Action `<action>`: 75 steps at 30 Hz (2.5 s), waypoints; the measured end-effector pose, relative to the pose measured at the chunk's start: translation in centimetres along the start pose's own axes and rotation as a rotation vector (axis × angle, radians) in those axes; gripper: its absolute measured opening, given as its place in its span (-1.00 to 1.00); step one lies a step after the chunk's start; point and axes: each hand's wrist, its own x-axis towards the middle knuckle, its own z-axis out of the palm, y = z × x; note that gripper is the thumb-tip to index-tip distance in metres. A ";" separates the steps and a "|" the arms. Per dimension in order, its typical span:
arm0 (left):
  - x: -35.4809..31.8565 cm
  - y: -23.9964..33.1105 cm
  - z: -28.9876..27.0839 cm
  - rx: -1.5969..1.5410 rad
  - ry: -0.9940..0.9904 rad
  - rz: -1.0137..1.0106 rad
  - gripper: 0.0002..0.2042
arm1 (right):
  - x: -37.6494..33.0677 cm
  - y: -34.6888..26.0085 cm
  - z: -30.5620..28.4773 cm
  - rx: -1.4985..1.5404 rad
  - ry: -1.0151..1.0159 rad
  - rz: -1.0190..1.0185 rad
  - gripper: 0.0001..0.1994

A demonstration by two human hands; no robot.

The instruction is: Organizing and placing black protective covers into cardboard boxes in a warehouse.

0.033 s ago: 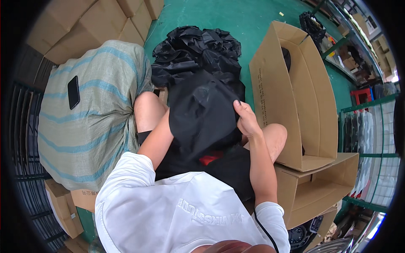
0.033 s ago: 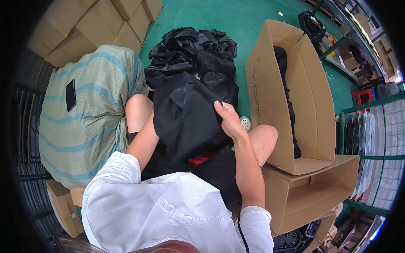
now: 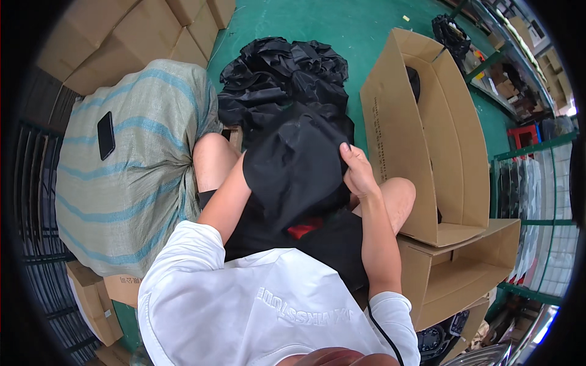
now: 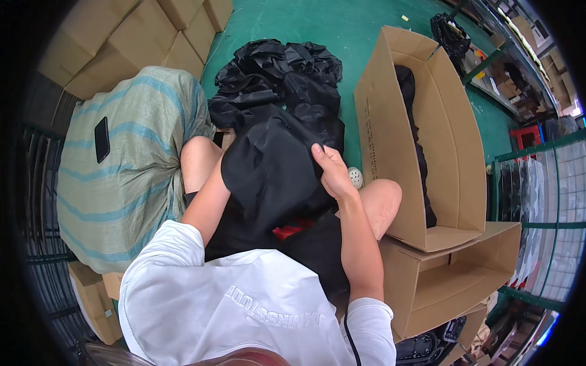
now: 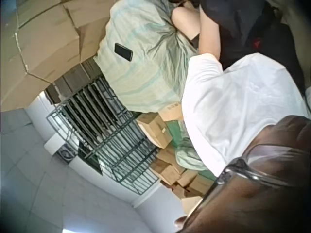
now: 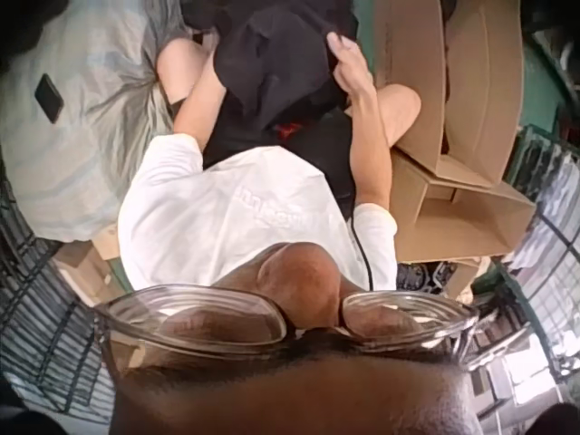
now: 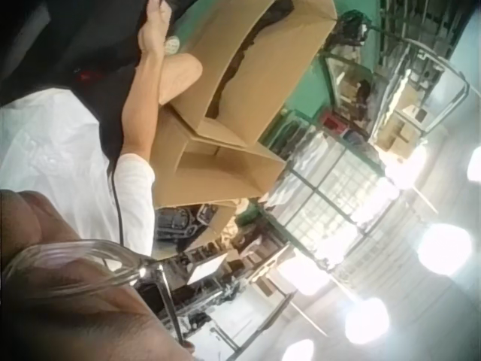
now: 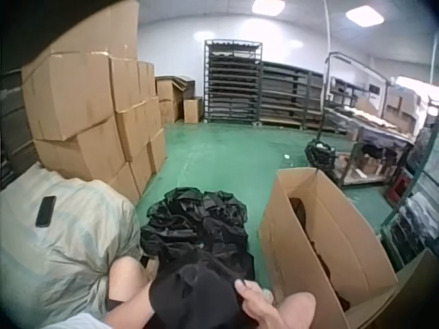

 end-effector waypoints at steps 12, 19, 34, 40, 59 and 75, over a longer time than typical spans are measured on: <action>-4.0 0.0 1.4 0.102 0.470 -0.024 -0.45 | -0.8 -1.4 -0.2 0.087 0.261 -0.258 -0.62; -5.3 2.0 0.1 0.450 0.431 0.171 -0.62 | -2.4 -2.9 -4.3 0.059 0.182 -0.301 -0.61; -8.8 2.7 1.6 0.299 0.196 -0.050 -0.48 | -8.5 -3.8 -7.5 0.126 -0.022 -0.190 -0.63; -10.8 1.7 8.4 0.704 -0.162 -0.148 -0.65 | -6.4 -5.3 -9.3 -0.141 -1.259 -0.407 -0.82; 5.1 6.8 -16.7 0.498 0.943 -0.154 -0.63 | 14.0 0.2 -18.4 -0.191 0.479 0.161 -0.74; 0.3 1.5 -37.9 1.138 1.354 -0.418 -0.62 | 16.1 13.9 -33.1 -0.715 1.047 0.238 -0.68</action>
